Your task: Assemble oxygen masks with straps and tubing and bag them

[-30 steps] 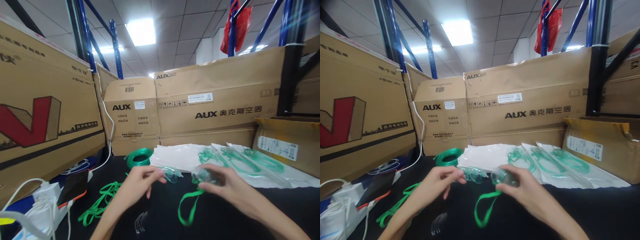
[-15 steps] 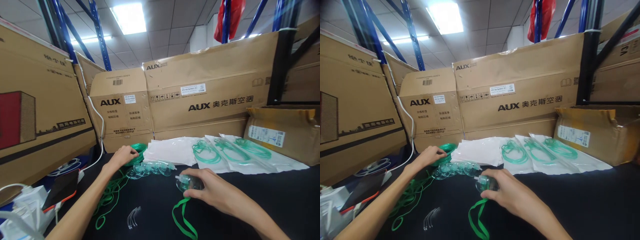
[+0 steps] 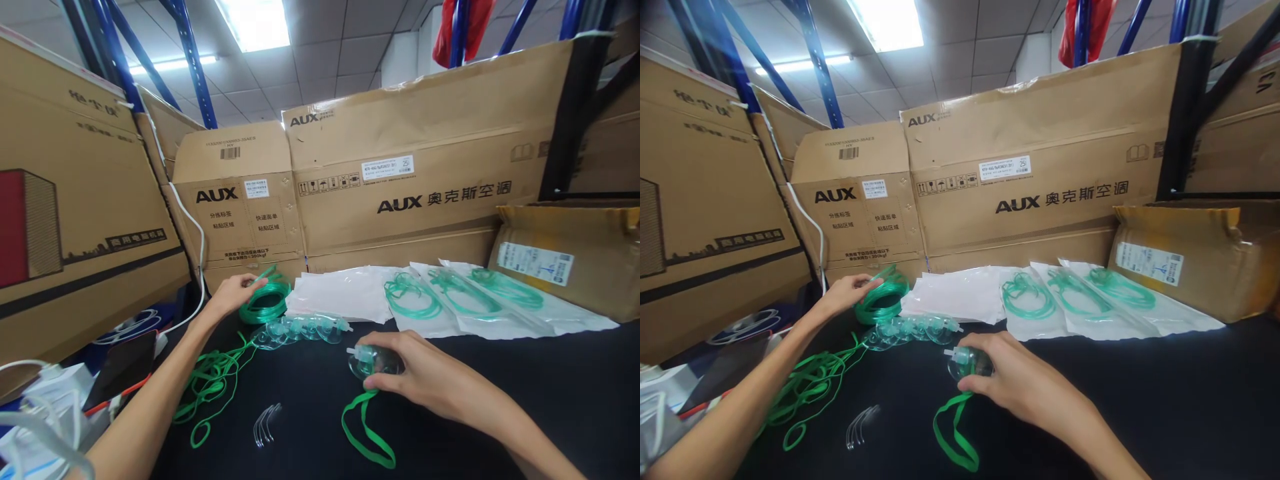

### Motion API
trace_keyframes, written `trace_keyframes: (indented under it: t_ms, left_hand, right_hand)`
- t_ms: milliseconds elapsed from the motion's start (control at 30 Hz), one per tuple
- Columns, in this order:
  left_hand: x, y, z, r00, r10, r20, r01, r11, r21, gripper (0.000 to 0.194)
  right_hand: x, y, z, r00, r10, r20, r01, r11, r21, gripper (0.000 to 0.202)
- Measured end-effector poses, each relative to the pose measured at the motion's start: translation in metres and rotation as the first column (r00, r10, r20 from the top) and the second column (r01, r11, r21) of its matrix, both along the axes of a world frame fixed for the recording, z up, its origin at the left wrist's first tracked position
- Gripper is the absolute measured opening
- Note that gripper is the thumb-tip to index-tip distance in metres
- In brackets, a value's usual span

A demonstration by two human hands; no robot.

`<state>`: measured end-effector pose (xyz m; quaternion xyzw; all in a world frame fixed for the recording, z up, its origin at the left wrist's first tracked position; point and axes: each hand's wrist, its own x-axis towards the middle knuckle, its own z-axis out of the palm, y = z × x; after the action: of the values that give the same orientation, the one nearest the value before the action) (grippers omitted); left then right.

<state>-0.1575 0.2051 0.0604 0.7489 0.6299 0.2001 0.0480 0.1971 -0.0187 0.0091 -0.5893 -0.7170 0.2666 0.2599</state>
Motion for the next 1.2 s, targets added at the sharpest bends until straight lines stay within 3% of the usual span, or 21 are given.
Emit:
trace_keyframes:
  t_ms: [167,433,767,1000,1200]
  left_hand:
    - [0.025,0.002,-0.002,0.991,0.031,-0.127,-0.043,0.995,-0.092,0.041]
    - [0.072,0.01,0.001,0.94,0.075,-0.333,-0.117,0.987,-0.11,0.038]
    - [0.08,0.005,0.003,0.893,0.032,-0.448,-0.114,0.981,-0.156,0.036]
    - [0.089,-0.004,-0.002,0.932,0.074,-0.354,-0.101,0.993,-0.057,0.036]
    - [0.068,0.008,-0.003,0.994,0.099,-0.04,-0.099,0.995,0.008,0.034]
  right_hand:
    - [-0.002,0.0,-0.006,1.0,0.009,-0.003,-0.009,1.0,-0.012,0.059]
    - [-0.004,-0.002,-0.003,1.0,0.024,0.009,-0.024,1.0,-0.014,0.057]
    - [-0.004,0.001,-0.01,0.998,0.055,0.033,-0.056,0.998,0.014,0.057]
    - [-0.002,0.004,-0.012,0.997,0.066,0.035,-0.067,0.997,0.025,0.06]
    - [-0.002,0.006,-0.013,0.998,0.059,0.032,-0.059,0.998,0.018,0.06]
